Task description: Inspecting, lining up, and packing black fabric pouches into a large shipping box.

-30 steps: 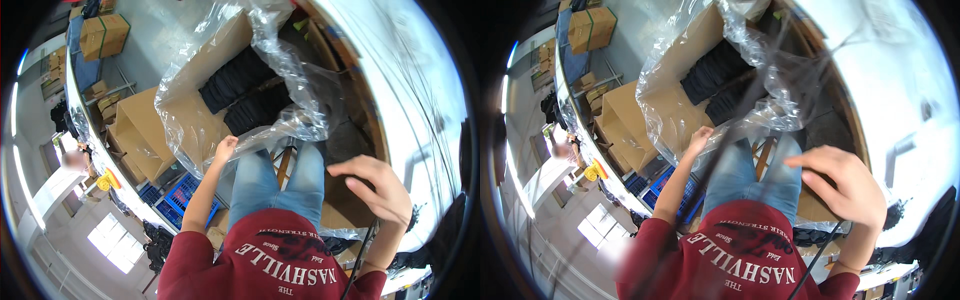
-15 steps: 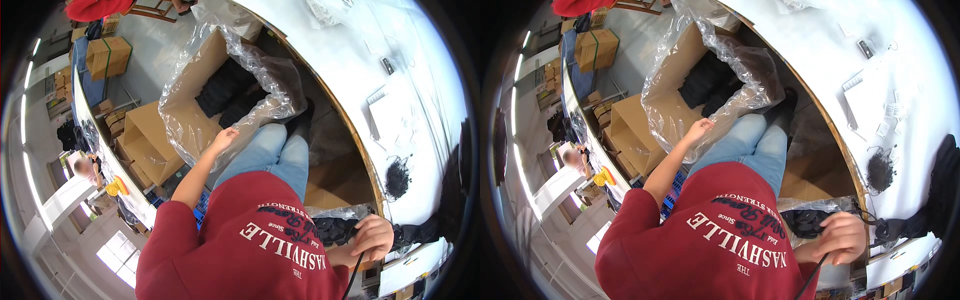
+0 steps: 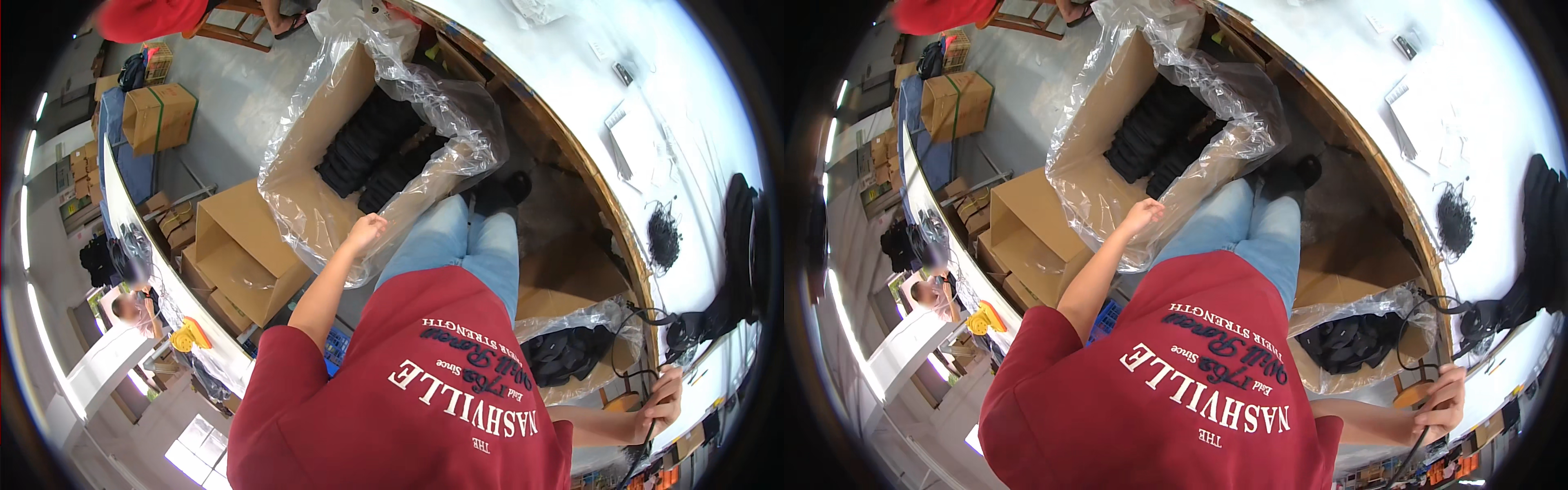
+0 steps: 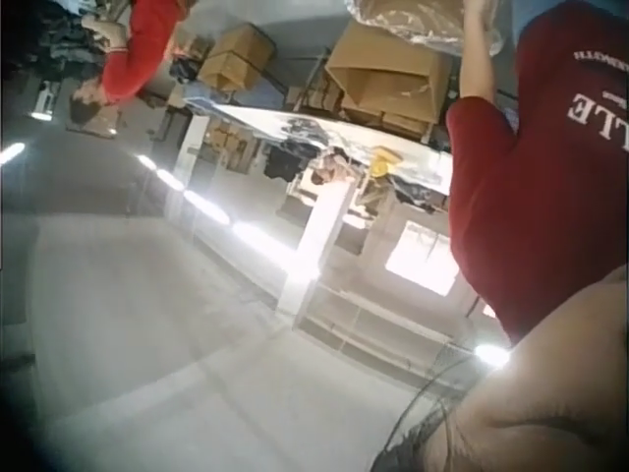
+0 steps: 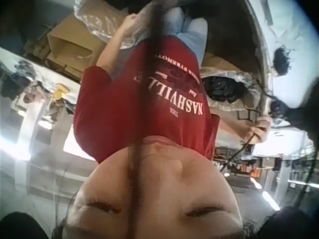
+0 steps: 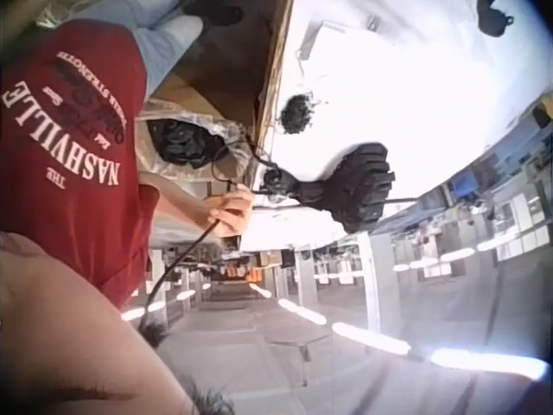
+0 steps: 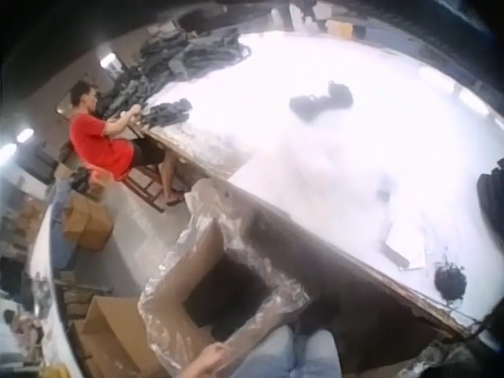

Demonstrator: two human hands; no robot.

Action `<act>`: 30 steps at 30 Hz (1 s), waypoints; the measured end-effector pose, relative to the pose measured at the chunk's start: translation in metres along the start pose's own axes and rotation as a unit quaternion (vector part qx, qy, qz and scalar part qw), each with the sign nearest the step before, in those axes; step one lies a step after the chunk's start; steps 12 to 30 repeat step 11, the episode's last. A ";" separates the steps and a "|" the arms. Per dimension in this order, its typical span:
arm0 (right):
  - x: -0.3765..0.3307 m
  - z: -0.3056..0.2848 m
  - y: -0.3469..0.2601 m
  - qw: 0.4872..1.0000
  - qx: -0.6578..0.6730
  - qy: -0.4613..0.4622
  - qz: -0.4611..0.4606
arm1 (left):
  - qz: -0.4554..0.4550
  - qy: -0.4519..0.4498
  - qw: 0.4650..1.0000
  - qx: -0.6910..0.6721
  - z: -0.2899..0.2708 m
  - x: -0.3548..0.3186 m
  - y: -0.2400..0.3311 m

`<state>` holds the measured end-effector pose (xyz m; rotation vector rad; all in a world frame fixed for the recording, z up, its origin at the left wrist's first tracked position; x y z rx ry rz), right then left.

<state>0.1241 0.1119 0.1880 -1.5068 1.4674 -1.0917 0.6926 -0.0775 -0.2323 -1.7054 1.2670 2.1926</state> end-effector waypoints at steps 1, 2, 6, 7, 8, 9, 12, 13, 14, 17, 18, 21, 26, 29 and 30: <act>-0.001 0.002 -0.005 0.996 -0.041 0.074 0.010 | 0.003 0.001 1.000 0.007 -0.005 -0.001 -0.005; -0.007 0.000 -0.008 0.996 -0.040 0.082 0.005 | -0.016 0.008 1.000 0.009 -0.009 -0.002 -0.010; -0.057 -0.018 -0.012 0.997 -0.052 0.046 0.025 | -0.033 -0.027 0.992 0.116 0.021 0.018 0.049; -0.066 -0.019 -0.015 0.999 -0.031 0.014 0.012 | 0.009 -0.062 0.989 0.136 0.030 0.025 0.068; -0.064 -0.027 -0.012 1.000 -0.008 -0.023 -0.008 | 0.022 -0.067 0.979 0.193 0.033 0.024 0.083; -0.086 -0.029 -0.012 0.998 0.006 -0.057 -0.024 | 0.022 -0.106 0.968 0.224 0.068 0.033 0.124; -0.139 -0.037 -0.016 0.998 0.005 -0.048 -0.034 | 0.030 -0.183 0.951 0.248 0.111 0.051 0.177; -0.139 -0.037 -0.016 0.998 0.005 -0.048 -0.034 | 0.030 -0.183 0.951 0.248 0.111 0.051 0.177; -0.139 -0.037 -0.016 0.998 0.005 -0.048 -0.034 | 0.030 -0.183 0.951 0.248 0.111 0.051 0.177; -0.139 -0.037 -0.016 0.998 0.005 -0.048 -0.034 | 0.030 -0.183 0.951 0.248 0.111 0.051 0.177; -0.139 -0.037 -0.016 0.998 0.005 -0.048 -0.034 | 0.030 -0.183 0.951 0.248 0.111 0.051 0.177; -0.139 -0.037 -0.016 0.998 0.005 -0.048 -0.034 | 0.030 -0.183 0.951 0.248 0.111 0.051 0.177; -0.139 -0.037 -0.016 0.998 0.005 -0.048 -0.034 | 0.030 -0.183 0.951 0.248 0.111 0.051 0.177; -0.139 -0.037 -0.016 0.998 0.005 -0.048 -0.034 | 0.030 -0.183 0.951 0.248 0.111 0.051 0.177; -0.139 -0.037 -0.016 0.998 0.005 -0.048 -0.034 | 0.030 -0.183 0.951 0.248 0.111 0.051 0.177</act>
Point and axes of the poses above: each hand's wrist, its own x-axis towards the middle knuckle, its own z-axis out of the palm, y = z × x, the point moved 4 cm from there along x, towards the middle knuckle, and after that the axes turned 13 degrees about -y, right-handed, at the moved point
